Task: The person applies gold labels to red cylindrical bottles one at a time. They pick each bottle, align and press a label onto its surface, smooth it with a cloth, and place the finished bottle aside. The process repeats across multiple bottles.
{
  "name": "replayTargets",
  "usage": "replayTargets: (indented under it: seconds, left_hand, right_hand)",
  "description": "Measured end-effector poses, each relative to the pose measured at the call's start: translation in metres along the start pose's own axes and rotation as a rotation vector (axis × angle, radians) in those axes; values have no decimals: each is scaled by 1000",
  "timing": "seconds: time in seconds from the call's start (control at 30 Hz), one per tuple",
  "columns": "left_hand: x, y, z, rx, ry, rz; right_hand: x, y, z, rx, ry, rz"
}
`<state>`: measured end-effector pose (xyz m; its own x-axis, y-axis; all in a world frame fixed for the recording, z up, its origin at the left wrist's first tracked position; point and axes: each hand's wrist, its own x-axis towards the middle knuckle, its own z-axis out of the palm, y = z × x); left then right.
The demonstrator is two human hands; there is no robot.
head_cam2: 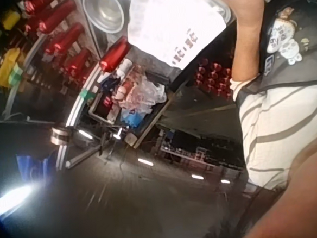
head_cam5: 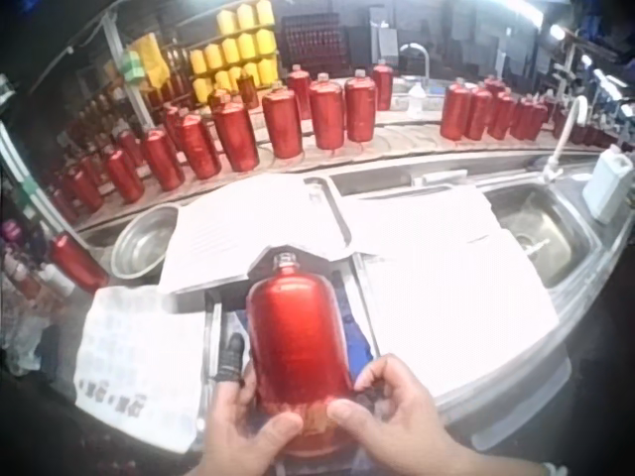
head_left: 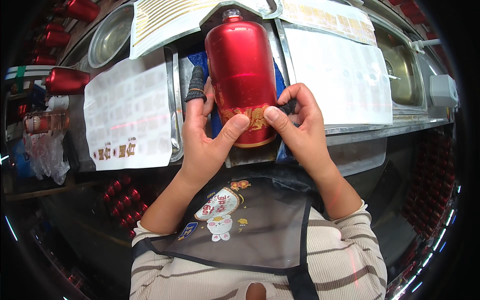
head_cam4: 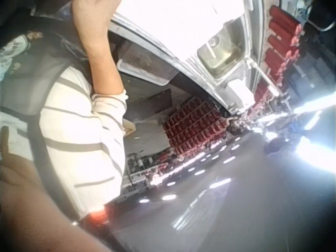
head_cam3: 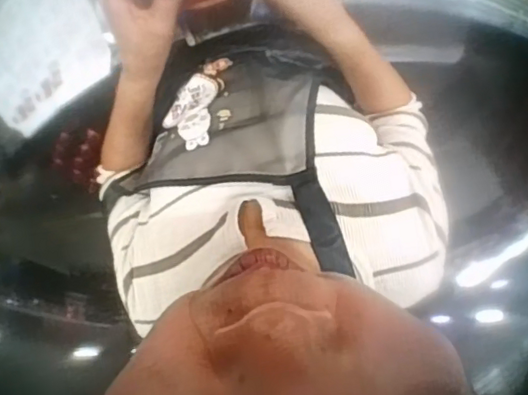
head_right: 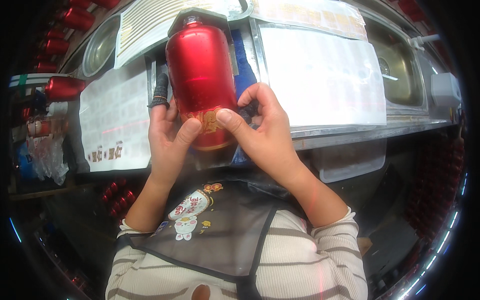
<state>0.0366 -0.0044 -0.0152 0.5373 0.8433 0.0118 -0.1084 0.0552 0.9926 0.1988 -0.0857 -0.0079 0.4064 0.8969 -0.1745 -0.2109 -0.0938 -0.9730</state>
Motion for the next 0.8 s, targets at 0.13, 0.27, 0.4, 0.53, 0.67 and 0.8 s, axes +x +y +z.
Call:
replayTargets:
  seconds: [0.13,0.27,0.4,0.53,0.67,0.8]
  left_hand:
    - [-2,0,-3,25,-3,-9]
    - [-5,-10,-16,251,-158,90]
    - [-7,-19,-13,610,-73,142]
    - [-10,-18,-7,699,31,316]
    - [-13,-24,-6,699,51,351]
    - [-13,-29,-9,577,2,226]
  right_hand:
    - [1,-6,-6,33,-8,67]
    - [6,-5,-31,262,125,120]
    - [-16,-35,-12,38,171,-30]
    - [-14,-39,34,-655,-26,-680]
    - [-14,-21,21,-585,264,-551]
    - [-10,1,-22,-263,287,-15]
